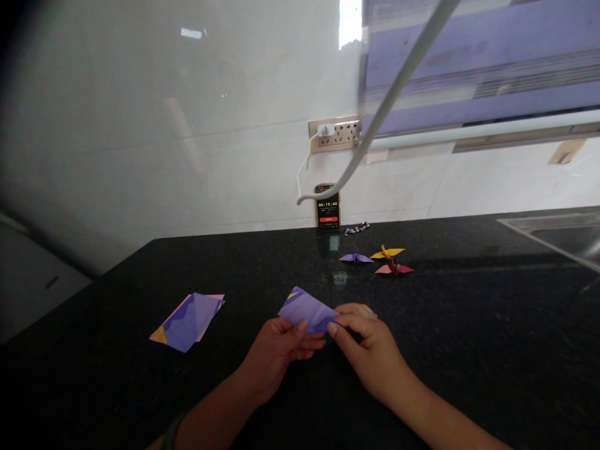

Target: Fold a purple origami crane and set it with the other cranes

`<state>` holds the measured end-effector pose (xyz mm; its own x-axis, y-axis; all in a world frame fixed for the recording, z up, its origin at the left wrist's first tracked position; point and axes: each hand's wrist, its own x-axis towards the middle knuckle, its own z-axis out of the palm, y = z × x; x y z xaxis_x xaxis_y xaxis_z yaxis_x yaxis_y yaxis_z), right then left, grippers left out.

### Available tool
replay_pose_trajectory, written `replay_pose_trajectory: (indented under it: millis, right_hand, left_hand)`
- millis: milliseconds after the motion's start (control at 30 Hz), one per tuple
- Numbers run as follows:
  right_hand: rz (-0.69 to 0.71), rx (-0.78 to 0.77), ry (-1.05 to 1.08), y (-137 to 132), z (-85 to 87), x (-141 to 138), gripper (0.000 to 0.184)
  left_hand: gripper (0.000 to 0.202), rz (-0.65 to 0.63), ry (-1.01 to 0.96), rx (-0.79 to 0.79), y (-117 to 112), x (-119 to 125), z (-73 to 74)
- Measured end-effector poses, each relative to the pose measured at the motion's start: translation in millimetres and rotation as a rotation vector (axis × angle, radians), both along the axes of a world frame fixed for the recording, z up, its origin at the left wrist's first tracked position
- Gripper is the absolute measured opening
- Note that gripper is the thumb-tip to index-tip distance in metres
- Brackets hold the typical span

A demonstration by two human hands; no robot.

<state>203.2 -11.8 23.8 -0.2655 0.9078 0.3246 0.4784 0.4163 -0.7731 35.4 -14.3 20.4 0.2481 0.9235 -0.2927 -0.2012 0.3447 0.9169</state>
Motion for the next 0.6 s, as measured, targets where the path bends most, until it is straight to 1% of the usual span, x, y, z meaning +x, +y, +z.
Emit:
replay_pose_trajectory:
  millis: [133, 333, 400, 533, 600]
  right_hand:
    - [-0.041, -0.111, 0.093, 0.1, -2.0, -0.7, 0.015]
    - [-0.079, -0.166, 0.087, -0.9, -2.2, -2.0, 0.017]
    - [-0.078, -0.167, 0.091, -1.1, -2.3, -2.6, 0.018]
    - [-0.067, -0.162, 0.094, -2.0, -1.2, -3.4, 0.018]
    - [-0.069, -0.176, 0.098, -2.6, -0.4, -3.5, 0.019]
  left_hand:
    - [0.035, -0.012, 0.025, -0.002, -0.9, 0.7, 2.0]
    - [0.031, -0.048, 0.108, 0.032, -4.0, 2.9, 9.4]
    - [0.027, -0.047, 0.112, 0.052, -4.8, 4.0, 8.9]
    - [0.02, -0.031, 0.048, 0.134, -5.4, 5.1, 4.0]
    - [0.019, -0.019, 0.057, 0.143, -5.5, 5.4, 2.5]
